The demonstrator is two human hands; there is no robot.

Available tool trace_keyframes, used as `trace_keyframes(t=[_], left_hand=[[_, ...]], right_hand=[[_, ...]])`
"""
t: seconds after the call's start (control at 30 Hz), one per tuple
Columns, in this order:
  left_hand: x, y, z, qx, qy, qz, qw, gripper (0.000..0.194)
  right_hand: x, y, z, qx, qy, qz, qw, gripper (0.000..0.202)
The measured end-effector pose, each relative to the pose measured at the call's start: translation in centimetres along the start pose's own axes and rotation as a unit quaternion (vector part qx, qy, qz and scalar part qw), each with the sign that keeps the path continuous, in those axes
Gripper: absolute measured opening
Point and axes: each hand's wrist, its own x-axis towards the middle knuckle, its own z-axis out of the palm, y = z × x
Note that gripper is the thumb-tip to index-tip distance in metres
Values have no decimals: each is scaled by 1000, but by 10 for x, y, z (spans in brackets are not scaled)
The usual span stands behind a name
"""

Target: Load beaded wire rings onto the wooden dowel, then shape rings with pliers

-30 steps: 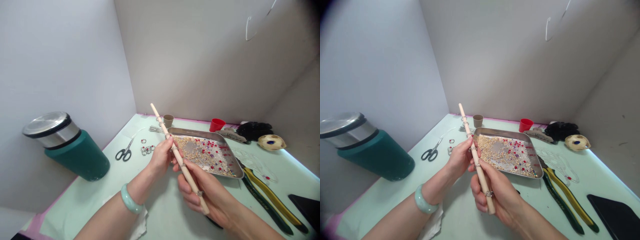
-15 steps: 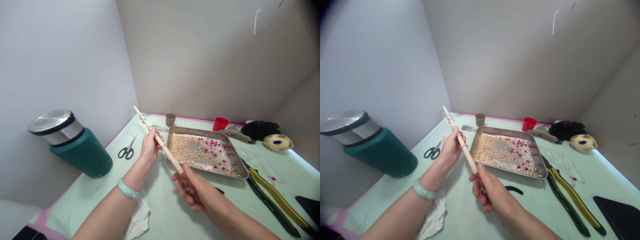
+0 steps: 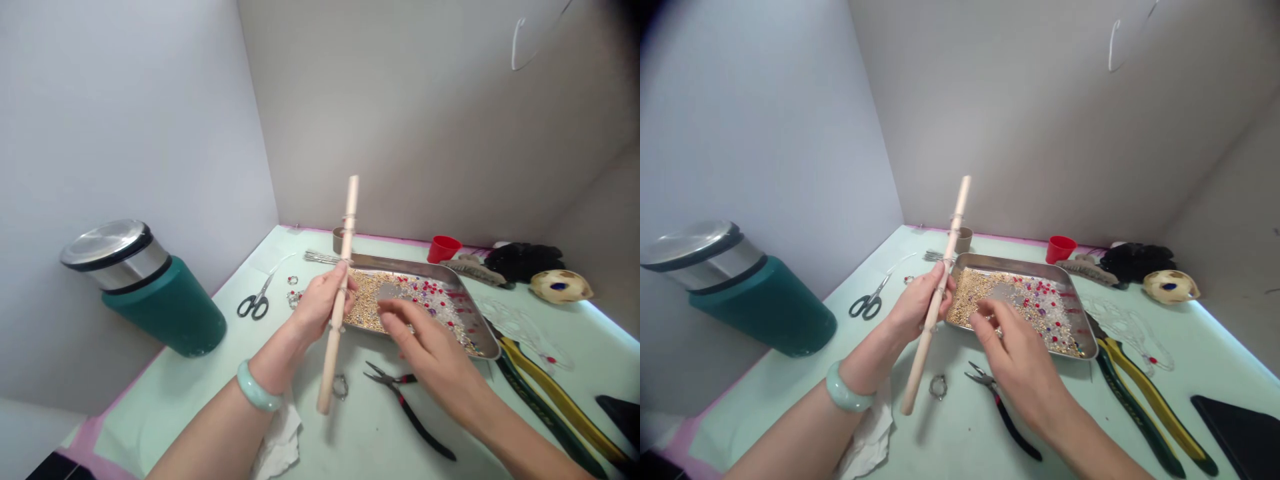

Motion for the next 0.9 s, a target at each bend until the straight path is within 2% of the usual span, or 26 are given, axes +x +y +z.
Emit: trace_keyframes(t=[0.07, 0.13, 0.23, 0.33, 0.43, 0.57, 0.73, 0.8, 0.9], left_hand=[[-9, 3, 12, 46, -64, -33, 996, 50], [-16, 4, 22, 80, -112, -52, 989, 50], [-20, 1, 29, 93, -171, -82, 978, 51], [-18, -4, 26, 70, -198, -108, 972, 55], [-17, -8, 21, 104, -223, -111, 963, 41], [-19, -8, 20, 226, -234, -49, 944, 28], [-19, -9, 22, 333, -161, 38, 929, 11], [-18, -9, 20, 341, -168, 49, 924, 10], [-18, -9, 16, 329, -198, 32, 923, 15]], right_hand=[[9, 1, -6, 45, 31, 17, 998, 38], [16, 1, -12, 157, 7, 36, 987, 39], [22, 1, -19, 313, -36, 54, 948, 35], [28, 4, -26, 359, 32, 63, 931, 28], [33, 8, -31, 356, 122, 47, 925, 24], [35, 10, -35, 345, 163, 42, 923, 24], [34, 8, -33, 331, 191, 46, 923, 24], [34, 8, -33, 326, 201, 44, 923, 24], [34, 10, -33, 327, 204, 47, 921, 24]])
